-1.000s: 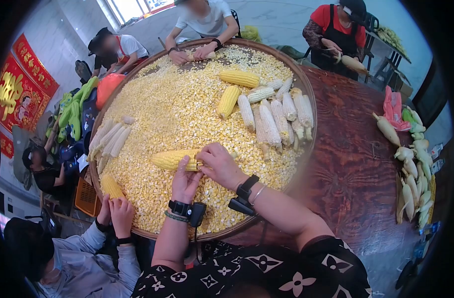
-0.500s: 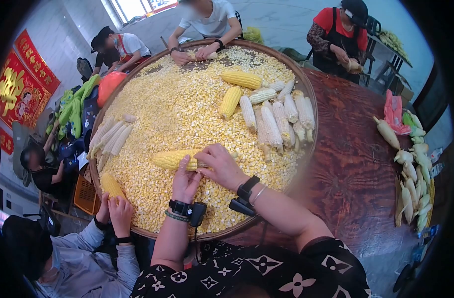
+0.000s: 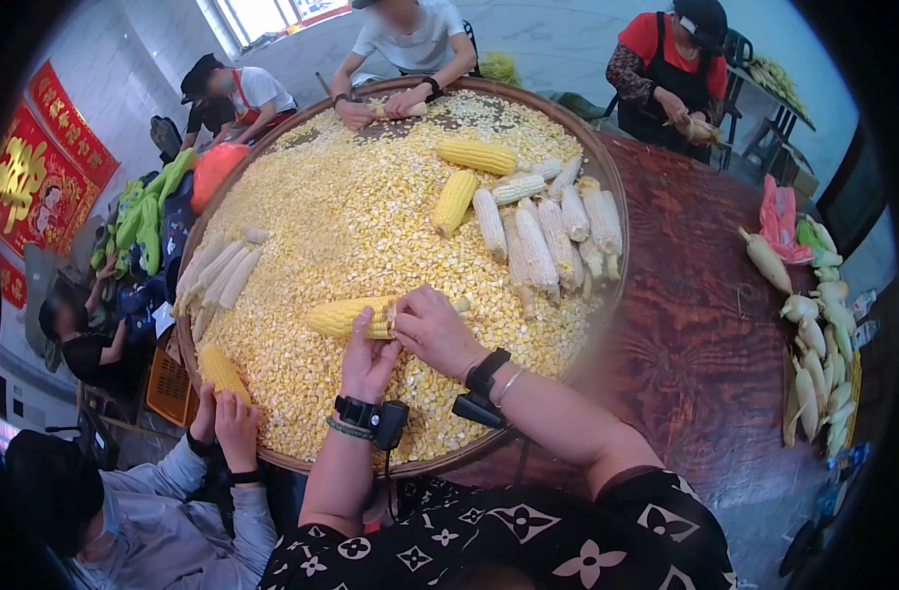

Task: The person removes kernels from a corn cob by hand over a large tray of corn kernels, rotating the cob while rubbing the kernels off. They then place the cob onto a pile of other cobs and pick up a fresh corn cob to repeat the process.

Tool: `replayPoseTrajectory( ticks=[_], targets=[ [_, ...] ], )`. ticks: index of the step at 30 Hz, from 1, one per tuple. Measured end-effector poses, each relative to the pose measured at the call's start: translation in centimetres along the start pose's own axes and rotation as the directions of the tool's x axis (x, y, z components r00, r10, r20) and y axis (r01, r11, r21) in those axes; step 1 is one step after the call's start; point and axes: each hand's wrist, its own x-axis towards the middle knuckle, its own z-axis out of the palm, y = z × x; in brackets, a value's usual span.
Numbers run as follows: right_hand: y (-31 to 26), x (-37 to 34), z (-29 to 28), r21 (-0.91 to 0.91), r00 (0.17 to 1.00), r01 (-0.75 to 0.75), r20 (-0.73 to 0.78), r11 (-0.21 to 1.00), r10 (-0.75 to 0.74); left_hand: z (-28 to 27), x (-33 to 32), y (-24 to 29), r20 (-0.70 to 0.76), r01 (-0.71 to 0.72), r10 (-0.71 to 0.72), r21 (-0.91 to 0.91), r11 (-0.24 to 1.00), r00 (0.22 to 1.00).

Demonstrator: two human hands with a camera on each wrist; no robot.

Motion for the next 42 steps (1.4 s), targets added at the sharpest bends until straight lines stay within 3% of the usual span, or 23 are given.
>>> replayPoseTrajectory(
  ticks=[9,15,17,20,26,42],
  targets=[
    [-0.3,0.0,0.1,0.103,0.988,-0.124,-0.078,0.987,0.133,1.0,-0.8,0.4,-0.054,-0.049,0.049,0.008,0.999,0.997],
    [0.2,-0.2,-0.2,0.055,0.997,-0.068,-0.023,0.996,0.069,0.3,-0.5,0.5,0.009,-0.062,0.062,0.018,0.998,0.998],
    [0.0,0.0,-0.2,0.043,0.971,-0.200,-0.126,0.979,0.204,0.4,-0.4,0.5,0.007,-0.074,0.074,0.022,0.997,0.997],
    [0.0,0.2,-0.6,-0.032,0.970,-0.213,-0.124,0.976,0.208,0.5,-0.3,0.2,0.007,-0.109,0.109,0.043,0.993,0.994],
    [0.6,-0.2,-0.1,-0.038,0.985,-0.166,-0.042,0.985,0.165,0.3,-0.3,0.0,0.020,-0.125,0.124,0.075,0.989,0.992],
    [0.5,-0.1,0.1,0.094,0.987,-0.144,-0.063,0.985,0.151,-0.2,0.0,-0.2,0.003,-0.064,0.064,0.060,0.996,0.998]
  ],
)
